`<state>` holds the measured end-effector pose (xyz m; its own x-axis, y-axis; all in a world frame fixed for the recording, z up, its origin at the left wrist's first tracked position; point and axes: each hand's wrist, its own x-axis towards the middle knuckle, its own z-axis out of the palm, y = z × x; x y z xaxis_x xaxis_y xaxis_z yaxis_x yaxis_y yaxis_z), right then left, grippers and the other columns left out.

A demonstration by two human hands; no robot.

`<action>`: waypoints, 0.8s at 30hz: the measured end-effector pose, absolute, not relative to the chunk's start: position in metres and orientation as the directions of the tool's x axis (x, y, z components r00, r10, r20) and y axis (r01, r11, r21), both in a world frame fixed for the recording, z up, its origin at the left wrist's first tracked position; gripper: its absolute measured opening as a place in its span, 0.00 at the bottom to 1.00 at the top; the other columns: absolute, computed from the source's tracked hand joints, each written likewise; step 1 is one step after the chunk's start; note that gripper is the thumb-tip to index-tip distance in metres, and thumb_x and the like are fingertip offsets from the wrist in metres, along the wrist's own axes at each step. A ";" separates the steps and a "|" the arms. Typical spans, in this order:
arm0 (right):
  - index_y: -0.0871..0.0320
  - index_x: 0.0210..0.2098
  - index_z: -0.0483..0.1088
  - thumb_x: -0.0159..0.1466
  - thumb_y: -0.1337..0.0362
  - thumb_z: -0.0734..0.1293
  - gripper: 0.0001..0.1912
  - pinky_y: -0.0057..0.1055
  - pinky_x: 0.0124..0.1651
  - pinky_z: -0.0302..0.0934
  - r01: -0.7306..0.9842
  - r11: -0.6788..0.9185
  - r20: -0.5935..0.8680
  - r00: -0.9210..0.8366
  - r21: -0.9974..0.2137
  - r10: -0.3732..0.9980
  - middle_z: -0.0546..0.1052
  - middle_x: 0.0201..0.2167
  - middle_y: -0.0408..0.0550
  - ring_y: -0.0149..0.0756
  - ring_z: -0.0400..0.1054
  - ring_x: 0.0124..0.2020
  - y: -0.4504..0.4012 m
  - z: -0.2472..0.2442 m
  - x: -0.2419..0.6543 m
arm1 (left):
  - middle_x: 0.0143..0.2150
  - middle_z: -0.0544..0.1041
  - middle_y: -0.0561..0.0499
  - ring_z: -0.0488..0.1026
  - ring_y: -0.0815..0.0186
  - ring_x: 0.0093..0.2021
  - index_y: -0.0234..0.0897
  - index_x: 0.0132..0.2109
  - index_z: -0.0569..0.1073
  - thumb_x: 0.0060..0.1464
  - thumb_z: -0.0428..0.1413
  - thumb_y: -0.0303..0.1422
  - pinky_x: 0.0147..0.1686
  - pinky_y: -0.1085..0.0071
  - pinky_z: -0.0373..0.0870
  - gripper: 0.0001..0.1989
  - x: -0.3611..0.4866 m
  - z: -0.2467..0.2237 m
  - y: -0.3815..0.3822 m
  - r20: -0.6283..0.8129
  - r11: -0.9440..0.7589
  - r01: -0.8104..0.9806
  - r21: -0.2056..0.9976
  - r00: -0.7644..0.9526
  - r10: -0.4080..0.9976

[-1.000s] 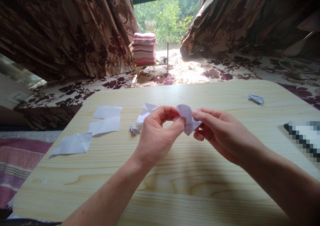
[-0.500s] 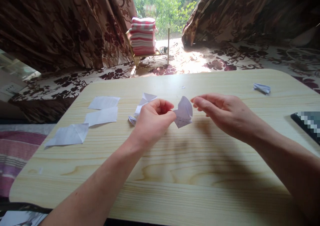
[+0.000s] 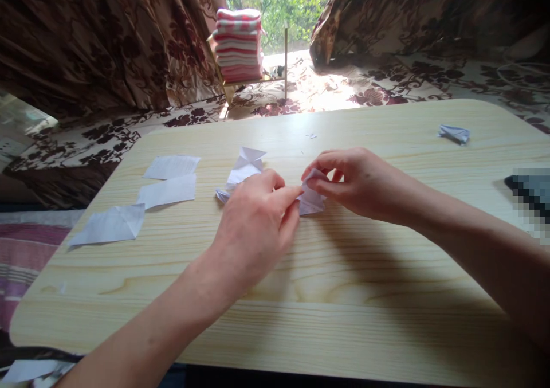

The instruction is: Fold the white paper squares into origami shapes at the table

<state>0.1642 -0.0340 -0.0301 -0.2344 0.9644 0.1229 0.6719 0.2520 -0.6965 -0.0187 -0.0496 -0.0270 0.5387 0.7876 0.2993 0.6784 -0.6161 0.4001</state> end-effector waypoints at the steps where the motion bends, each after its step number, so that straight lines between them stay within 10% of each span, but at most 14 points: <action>1: 0.58 0.27 0.76 0.58 0.67 0.65 0.08 0.31 0.29 0.55 0.690 0.247 0.103 -0.244 -0.680 0.964 0.77 0.27 0.46 0.33 0.66 0.26 -0.033 -0.030 0.165 | 0.37 0.75 0.45 0.70 0.61 0.38 0.35 0.38 0.79 0.58 0.51 0.26 0.39 0.63 0.67 0.11 -0.018 -0.030 -0.050 0.273 -0.631 0.691 0.352 0.569 0.775; 24: 0.55 0.26 0.77 0.56 0.65 0.67 0.05 0.30 0.27 0.50 0.874 0.223 0.004 -0.245 -0.432 0.969 0.76 0.23 0.43 0.32 0.64 0.23 -0.024 -0.023 0.163 | 0.38 0.74 0.44 0.68 0.58 0.41 0.34 0.39 0.78 0.59 0.51 0.29 0.44 0.59 0.65 0.10 -0.014 -0.046 -0.046 0.289 -0.630 0.701 0.333 0.560 0.776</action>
<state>0.1625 -0.0238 -0.0228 -0.2452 0.9695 0.0035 0.8741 0.2227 -0.4316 -0.0144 -0.0460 -0.0455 0.5604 0.7762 0.2890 0.7014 -0.6303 0.3328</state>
